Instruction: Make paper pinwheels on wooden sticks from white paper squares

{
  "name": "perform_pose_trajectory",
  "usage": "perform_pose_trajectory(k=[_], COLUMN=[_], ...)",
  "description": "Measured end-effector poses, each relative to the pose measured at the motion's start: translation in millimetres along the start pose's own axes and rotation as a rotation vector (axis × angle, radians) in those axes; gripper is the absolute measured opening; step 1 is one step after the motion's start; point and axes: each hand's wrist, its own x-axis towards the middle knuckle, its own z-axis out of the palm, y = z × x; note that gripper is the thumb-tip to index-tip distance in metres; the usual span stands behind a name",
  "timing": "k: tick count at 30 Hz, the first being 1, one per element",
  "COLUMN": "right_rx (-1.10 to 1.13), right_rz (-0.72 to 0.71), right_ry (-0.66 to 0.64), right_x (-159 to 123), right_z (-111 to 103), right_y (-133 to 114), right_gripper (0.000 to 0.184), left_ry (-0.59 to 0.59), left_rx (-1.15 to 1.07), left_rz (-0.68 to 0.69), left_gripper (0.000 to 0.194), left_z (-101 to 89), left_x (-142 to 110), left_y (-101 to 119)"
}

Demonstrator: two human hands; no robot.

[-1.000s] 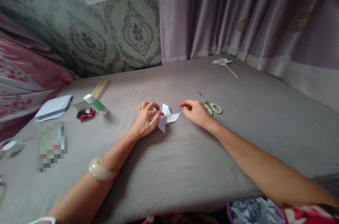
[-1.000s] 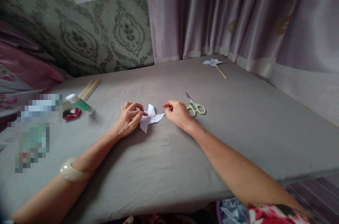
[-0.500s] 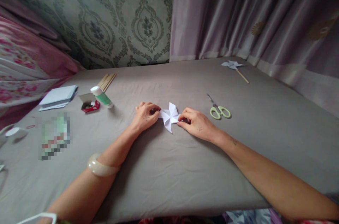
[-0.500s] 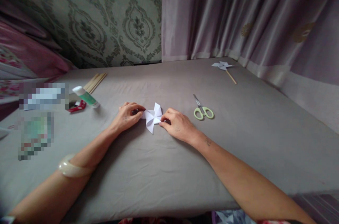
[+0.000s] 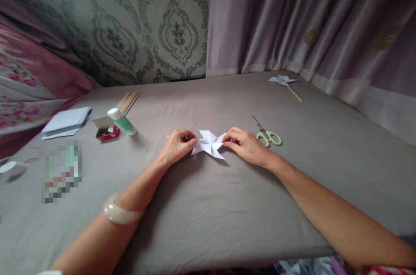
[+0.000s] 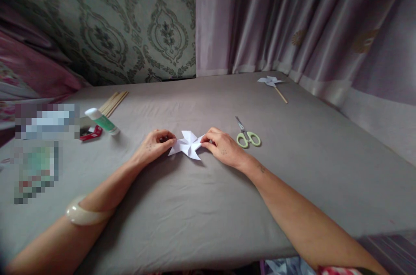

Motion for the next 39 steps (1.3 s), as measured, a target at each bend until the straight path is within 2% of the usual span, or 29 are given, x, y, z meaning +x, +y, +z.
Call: perform_pose_trajectory(k=[4,7,10,12,15,17,20,24,30,33,37,39], right_rx=[-0.006,-0.025,-0.039,-0.037,-0.064,-0.122,-0.195,-0.215,-0.186,-0.131,-0.101,-0.11], right_rz=[-0.002,0.042,0.09,0.131,0.199,0.215,0.217,0.227,0.249,0.255,0.309,0.341], right_ry=[0.049,0.121,0.228,0.3,0.356,0.36,0.364,0.377,0.388,0.411,0.342,0.33], right_x=[2.9,3.7,4.9,5.9,6.8,6.7,5.8,4.9,2.7,2.1,1.6,1.2], right_z=[-2.5,-1.2,2.2,4.9,7.8,8.2,7.4,6.3,10.2,12.9,12.6,11.6], right_y=[11.1,16.7,20.6,22.2,21.6,19.5,16.5,16.0,25.5,32.6,37.0,36.9], right_gripper=[0.013,0.015,0.012,0.01,0.021,0.034,0.046,0.045,0.042,0.044,0.042,0.043], left_ry=[-0.043,0.011,0.165,0.338,0.576,0.657,0.702,0.656,0.462,0.401,0.231,0.193], left_rx=[-0.021,-0.091,-0.218,-0.291,-0.328,-0.326,-0.313,-0.26,-0.136,-0.108,-0.101,-0.103], left_rz=[0.043,0.04,-0.017,-0.039,-0.009,0.031,0.096,0.172,0.23,0.167,0.04,0.006], left_gripper=[0.03,0.037,0.04,0.042,0.041,0.041,0.042,0.042,0.026,0.02,0.019,0.019], left_z=[-0.5,1.0,1.6,-0.2,-6.7,-12.1,-20.1,-32.2,-54.6,-62.0,-67.7,-69.3], left_x=[-2.7,-1.8,2.0,4.7,6.7,6.7,5.0,-7.0,-53.0,-74.7,-93.3,-98.2], left_y=[3.9,1.2,-7.1,-13.6,-20.1,-20.9,-18.6,-17.2,-35.6,-51.3,-66.0,-69.2])
